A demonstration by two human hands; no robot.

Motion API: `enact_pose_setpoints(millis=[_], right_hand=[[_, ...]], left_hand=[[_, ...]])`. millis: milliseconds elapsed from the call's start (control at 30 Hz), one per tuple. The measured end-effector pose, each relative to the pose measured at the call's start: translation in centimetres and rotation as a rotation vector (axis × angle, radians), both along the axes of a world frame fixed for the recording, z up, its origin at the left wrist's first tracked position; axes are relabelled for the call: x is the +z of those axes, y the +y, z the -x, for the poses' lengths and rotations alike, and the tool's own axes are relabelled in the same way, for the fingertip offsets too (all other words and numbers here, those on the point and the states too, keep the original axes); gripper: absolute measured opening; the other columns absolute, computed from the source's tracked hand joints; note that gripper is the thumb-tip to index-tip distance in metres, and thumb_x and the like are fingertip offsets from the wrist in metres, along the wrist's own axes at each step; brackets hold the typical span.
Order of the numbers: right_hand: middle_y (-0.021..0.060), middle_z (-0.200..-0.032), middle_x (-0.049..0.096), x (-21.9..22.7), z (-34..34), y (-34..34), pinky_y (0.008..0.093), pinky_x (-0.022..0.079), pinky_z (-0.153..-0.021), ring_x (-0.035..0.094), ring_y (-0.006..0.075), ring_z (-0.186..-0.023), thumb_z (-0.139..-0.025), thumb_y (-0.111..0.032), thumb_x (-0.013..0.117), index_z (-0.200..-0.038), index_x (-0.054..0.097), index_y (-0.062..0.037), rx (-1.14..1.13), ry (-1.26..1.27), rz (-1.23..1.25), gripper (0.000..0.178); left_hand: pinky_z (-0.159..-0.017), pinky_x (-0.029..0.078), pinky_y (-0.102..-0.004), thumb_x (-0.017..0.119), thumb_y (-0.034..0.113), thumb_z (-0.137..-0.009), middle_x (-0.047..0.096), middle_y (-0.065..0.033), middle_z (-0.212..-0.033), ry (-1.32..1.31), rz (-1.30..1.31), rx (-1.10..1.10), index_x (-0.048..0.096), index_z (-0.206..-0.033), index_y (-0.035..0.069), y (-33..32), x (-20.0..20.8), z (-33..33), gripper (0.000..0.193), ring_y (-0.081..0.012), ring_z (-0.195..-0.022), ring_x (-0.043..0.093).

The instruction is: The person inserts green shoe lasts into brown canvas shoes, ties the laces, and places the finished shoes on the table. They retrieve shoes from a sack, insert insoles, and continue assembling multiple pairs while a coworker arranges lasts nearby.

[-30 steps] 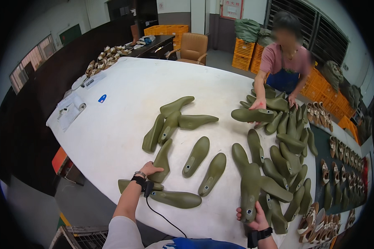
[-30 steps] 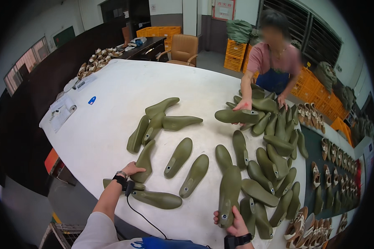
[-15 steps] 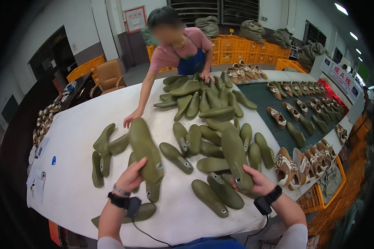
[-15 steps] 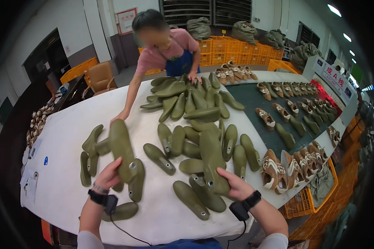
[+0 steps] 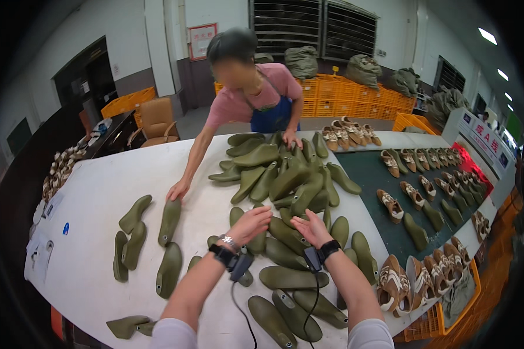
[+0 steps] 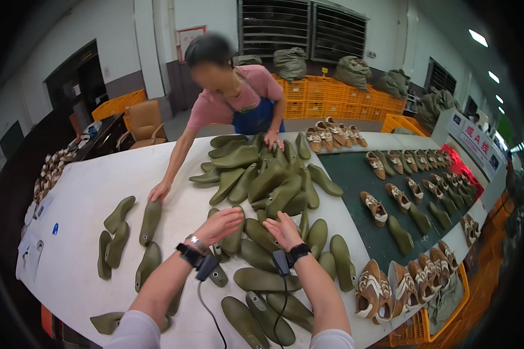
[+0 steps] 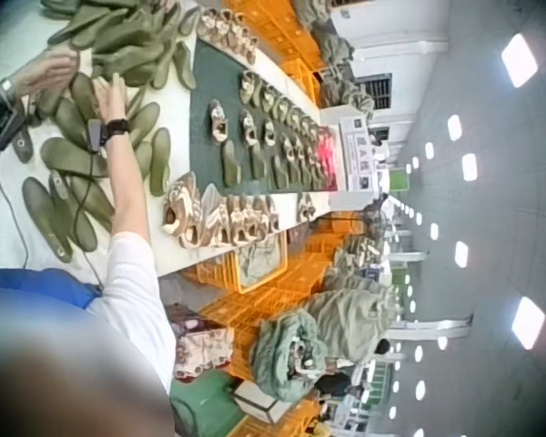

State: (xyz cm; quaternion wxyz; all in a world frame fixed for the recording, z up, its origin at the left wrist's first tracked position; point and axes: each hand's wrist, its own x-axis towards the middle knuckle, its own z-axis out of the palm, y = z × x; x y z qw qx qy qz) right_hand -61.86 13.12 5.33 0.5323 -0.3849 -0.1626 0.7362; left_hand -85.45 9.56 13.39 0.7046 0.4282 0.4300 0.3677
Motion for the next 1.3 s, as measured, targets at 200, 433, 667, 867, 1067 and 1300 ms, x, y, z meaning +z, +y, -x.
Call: enact_pose_setpoints(millis=[200, 433, 667, 867, 1067, 1300], right_hand=[[0.0119, -0.092, 0.065, 1.0, 0.8, -6.6, 0.0262, 0.054, -0.068, 0.063, 0.0177, -0.074, -0.094, -0.021, 0.056, -0.117, 0.057, -0.0089, 0.255, -0.146, -0.121, 0.026], [0.0096, -0.081, 0.066, 4.3, 3.5, -16.0, 0.0262, 0.053, -0.059, 0.063, 0.0156, -0.065, -0.094, -0.014, 0.052, -0.114, 0.055, -0.0061, 0.434, -0.416, -0.048, 0.021], [0.0092, -0.081, 0.066, 5.5, 5.4, -23.3, 0.0269, 0.053, -0.059, 0.064, 0.016, -0.066, -0.093, -0.013, 0.054, -0.109, 0.056, -0.006, 0.341, -0.559, -0.025, 0.018], [0.0132, -0.094, 0.066, 7.5, 9.4, -24.3, 0.0294, 0.054, -0.07, 0.065, 0.018, -0.078, -0.094, -0.016, 0.053, -0.122, 0.052, -0.005, 0.635, -0.637, -0.076, 0.03], [0.013, -0.123, 0.057, 6.4, 19.8, -19.1, 0.0415, 0.047, -0.094, 0.058, 0.0236, -0.108, -0.096, -0.038, 0.049, -0.139, 0.036, -0.0062, 0.529, -0.096, -0.102, 0.054], [0.0093, -0.102, 0.065, 5.6, 12.5, -14.2, 0.0418, 0.054, -0.074, 0.064, 0.0241, -0.086, -0.09, -0.043, 0.055, -0.116, 0.057, -0.0079, 0.254, 0.235, 0.094, 0.043]], left_hand=[[-0.084, 0.045, -0.0258, 0.06, 0.025, -0.091, 0.062, -0.0034, -0.114, 0.396, -0.078, 0.037, 0.049, -0.131, 0.006, -9.8, -3.5, 21.8, 0.045, -0.0084, -0.098, 0.057], [-0.09, 0.047, -0.042, 0.065, 0.027, -0.076, 0.06, -0.0231, -0.114, 1.439, 0.045, 0.617, 0.057, -0.115, 0.002, -18.5, -8.8, 45.5, 0.046, -0.033, -0.106, 0.059], [-0.085, 0.05, -0.0402, 0.071, 0.034, -0.073, 0.064, -0.0238, -0.105, 1.421, 0.049, 0.661, 0.062, -0.106, -0.003, -12.8, -15.3, 46.3, 0.051, -0.0349, -0.095, 0.063], [-0.082, 0.054, -0.038, 0.067, 0.022, -0.085, 0.065, -0.0121, -0.108, -0.049, 0.257, 0.704, 0.057, -0.114, -0.006, -13.2, -11.9, 39.1, 0.041, -0.0228, -0.095, 0.065], [-0.093, 0.046, -0.0301, 0.06, 0.021, -0.092, 0.059, -0.0073, -0.118, -0.283, 0.033, 0.015, 0.051, -0.125, -0.001, -16.2, -2.9, 23.0, 0.041, -0.0137, -0.105, 0.057], [-0.069, 0.049, -0.0243, 0.069, 0.021, -0.083, 0.062, -0.0089, -0.108, 0.694, -0.431, 0.533, 0.054, -0.126, 0.006, -12.3, -7.6, 34.0, 0.048, -0.0098, -0.071, 0.056]])
